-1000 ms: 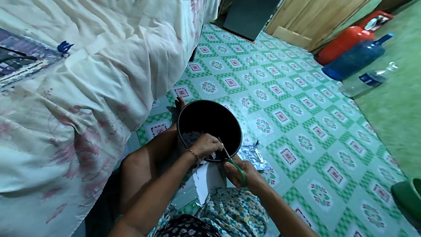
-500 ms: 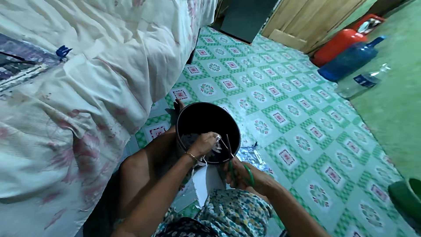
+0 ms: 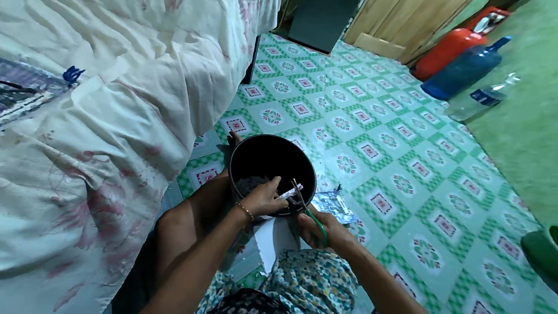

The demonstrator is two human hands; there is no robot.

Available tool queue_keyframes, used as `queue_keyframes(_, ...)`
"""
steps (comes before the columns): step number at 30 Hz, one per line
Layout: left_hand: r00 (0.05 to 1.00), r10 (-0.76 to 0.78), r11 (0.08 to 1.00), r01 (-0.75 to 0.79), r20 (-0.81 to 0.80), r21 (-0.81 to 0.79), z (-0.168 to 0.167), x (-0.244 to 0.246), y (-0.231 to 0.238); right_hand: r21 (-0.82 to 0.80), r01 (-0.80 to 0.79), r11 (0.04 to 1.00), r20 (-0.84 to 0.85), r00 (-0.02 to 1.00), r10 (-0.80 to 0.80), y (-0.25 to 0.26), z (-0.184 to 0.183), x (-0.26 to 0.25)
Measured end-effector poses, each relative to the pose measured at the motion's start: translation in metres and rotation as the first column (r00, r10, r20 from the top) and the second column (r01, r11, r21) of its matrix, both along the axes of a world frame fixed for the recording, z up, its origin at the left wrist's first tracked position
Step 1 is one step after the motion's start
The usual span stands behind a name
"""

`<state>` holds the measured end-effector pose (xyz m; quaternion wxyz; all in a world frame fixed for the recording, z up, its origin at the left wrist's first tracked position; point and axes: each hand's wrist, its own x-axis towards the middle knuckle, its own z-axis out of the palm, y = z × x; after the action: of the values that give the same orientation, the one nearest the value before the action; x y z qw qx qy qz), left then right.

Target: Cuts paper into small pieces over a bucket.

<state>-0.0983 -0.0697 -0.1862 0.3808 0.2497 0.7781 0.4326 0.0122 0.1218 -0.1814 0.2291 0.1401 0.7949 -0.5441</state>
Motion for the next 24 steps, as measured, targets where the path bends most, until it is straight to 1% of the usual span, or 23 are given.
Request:
queue_keyframes(3, 0.996, -0.042, 0.997, 0.037, -0.076, -0.063, 0.009, 0.004, -0.01, -0.041, 0.034, 0.999, -0.022, 0.999, -0.035, -0.001, 0.005, -0.001)
queue_keyframes(7, 0.989, -0.032, 0.997, 0.022, -0.145, -0.068, 0.008, 0.009, -0.011, -0.061, 0.015, 0.998, -0.047, 0.999, -0.018, -0.003, 0.001, -0.003)
queue_keyframes(9, 0.99, 0.001, 0.996, -0.014, -0.141, -0.093, 0.01, 0.009, -0.008, -0.039, 0.001, 0.999, -0.035, 0.999, -0.003, -0.003, 0.001, -0.003)
queue_keyframes(12, 0.98, 0.15, 0.987, -0.156, -0.131, -0.033, 0.007, 0.01, -0.005, 0.01, 0.001, 1.0, 0.01, 1.0, -0.001, 0.0, 0.004, 0.005)
queue_keyframes(13, 0.976, 0.174, 0.984, -0.178, -0.131, -0.02, 0.005, 0.009, -0.004, 0.03, -0.015, 0.999, 0.02, 1.0, 0.014, 0.0, 0.005, 0.009)
queue_keyframes(17, 0.975, 0.153, 0.987, -0.157, -0.158, -0.013, -0.003, 0.006, 0.0, 0.06, -0.123, 0.991, -0.008, 0.992, 0.124, -0.001, 0.0, 0.023)
queue_keyframes(19, 0.974, 0.159, 0.987, -0.159, -0.164, 0.013, -0.006, 0.006, 0.002, 0.068, -0.158, 0.985, 0.039, 0.987, 0.156, -0.007, 0.0, 0.023)
queue_keyframes(21, 0.969, 0.183, 0.983, -0.177, -0.166, 0.046, -0.009, 0.008, 0.003, 0.095, -0.178, 0.979, 0.08, 0.982, 0.171, -0.013, 0.002, 0.019)
queue_keyframes(24, 0.961, 0.208, 0.978, -0.2, -0.185, 0.062, -0.01, 0.01, 0.004, 0.11, -0.171, 0.979, 0.087, 0.983, 0.162, -0.02, 0.004, 0.014)
